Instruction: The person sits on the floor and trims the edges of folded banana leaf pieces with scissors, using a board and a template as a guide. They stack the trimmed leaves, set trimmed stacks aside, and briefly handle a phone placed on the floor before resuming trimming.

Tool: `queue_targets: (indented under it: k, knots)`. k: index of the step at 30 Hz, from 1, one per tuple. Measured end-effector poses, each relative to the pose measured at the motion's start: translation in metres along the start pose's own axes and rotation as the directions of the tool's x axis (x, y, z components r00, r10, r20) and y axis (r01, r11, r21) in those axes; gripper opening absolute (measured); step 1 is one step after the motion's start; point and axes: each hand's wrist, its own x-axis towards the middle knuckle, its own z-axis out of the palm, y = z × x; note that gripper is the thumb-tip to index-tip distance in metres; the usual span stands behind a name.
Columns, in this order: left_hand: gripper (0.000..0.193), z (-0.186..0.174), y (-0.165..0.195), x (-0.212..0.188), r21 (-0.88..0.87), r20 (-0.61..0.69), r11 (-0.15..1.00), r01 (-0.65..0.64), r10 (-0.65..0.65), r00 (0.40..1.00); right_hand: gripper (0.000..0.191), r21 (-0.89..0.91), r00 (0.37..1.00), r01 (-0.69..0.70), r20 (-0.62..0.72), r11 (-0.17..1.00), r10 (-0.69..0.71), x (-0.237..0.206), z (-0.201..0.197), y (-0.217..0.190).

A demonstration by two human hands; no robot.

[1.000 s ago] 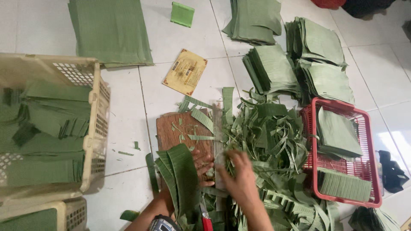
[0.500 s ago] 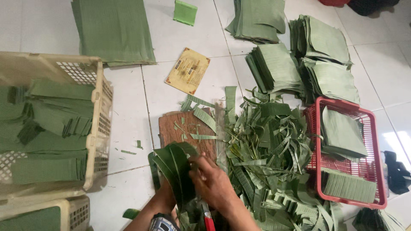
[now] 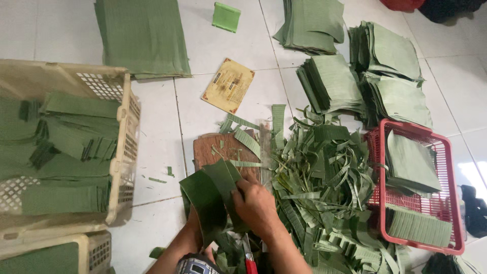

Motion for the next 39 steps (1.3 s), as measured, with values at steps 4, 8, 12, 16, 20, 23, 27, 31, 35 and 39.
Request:
queue_targets:
  k: [4, 8, 12, 16, 20, 23, 27, 31, 35, 39]
  knots:
    - [0.042, 0.009, 0.018, 0.009, -0.259, -0.091, 0.965, 0.05, -0.076, 0.993, 0.022, 0.14, 0.973, 0.159, -0.189, 0.977, -0.131, 0.007, 0.004, 0.014]
    - [0.048, 0.01, 0.043, -0.001, -0.306, -0.15, 0.95, 0.055, -0.105, 0.983, 0.022, 0.338, 0.99, -0.085, -0.08, 0.937, 0.119, 0.022, 0.016, 0.05]
    - [0.054, 0.008, 0.051, -0.007, -0.311, -0.177, 0.948, 0.066, -0.126, 0.976, 0.026, 0.372, 0.982, -0.13, -0.078, 0.919, 0.17, 0.037, 0.041, 0.087]
    - [0.06, 0.013, 0.056, -0.008, -0.301, -0.164, 0.95, 0.078, -0.132, 0.978, 0.017, 0.709, 0.967, -0.069, -0.124, 0.702, 0.221, 0.039, 0.044, 0.115]
    - [0.067, 0.026, 0.064, -0.01, -0.293, -0.144, 0.951, 0.098, -0.146, 0.979, 0.016, 0.719, 0.978, -0.126, -0.026, 0.683, 0.208, 0.037, 0.033, 0.125]
    - [0.072, 0.027, 0.063, -0.011, -0.285, -0.139, 0.952, 0.114, -0.159, 0.978, 0.022, 0.529, 0.988, -0.153, 0.061, 0.835, 0.142, 0.031, 0.046, 0.114]
    - [0.078, -0.006, 0.048, -0.007, -0.262, -0.174, 0.958, 0.114, -0.163, 0.971, 0.038, 0.356, 0.996, 0.002, -0.082, 0.935, 0.029, 0.035, 0.085, 0.103]
    - [0.035, -0.07, 0.041, 0.01, -0.142, -0.462, 0.99, 0.009, -0.074, 0.884, 0.028, 0.3, 0.988, -0.094, -0.092, 0.949, 0.127, 0.061, 0.084, 0.137]
    - [0.033, -0.123, 0.054, 0.014, 0.135, -0.585, 0.983, -0.122, 0.178, 0.791, 0.039, 0.506, 0.934, 0.058, -0.333, 0.861, 0.133, 0.108, 0.052, 0.166]
    - [0.034, -0.135, 0.065, 0.015, 0.343, -0.669, 0.935, -0.094, 0.314, 0.674, 0.038, 0.537, 0.899, -0.032, -0.352, 0.843, 0.259, 0.153, 0.001, 0.179]
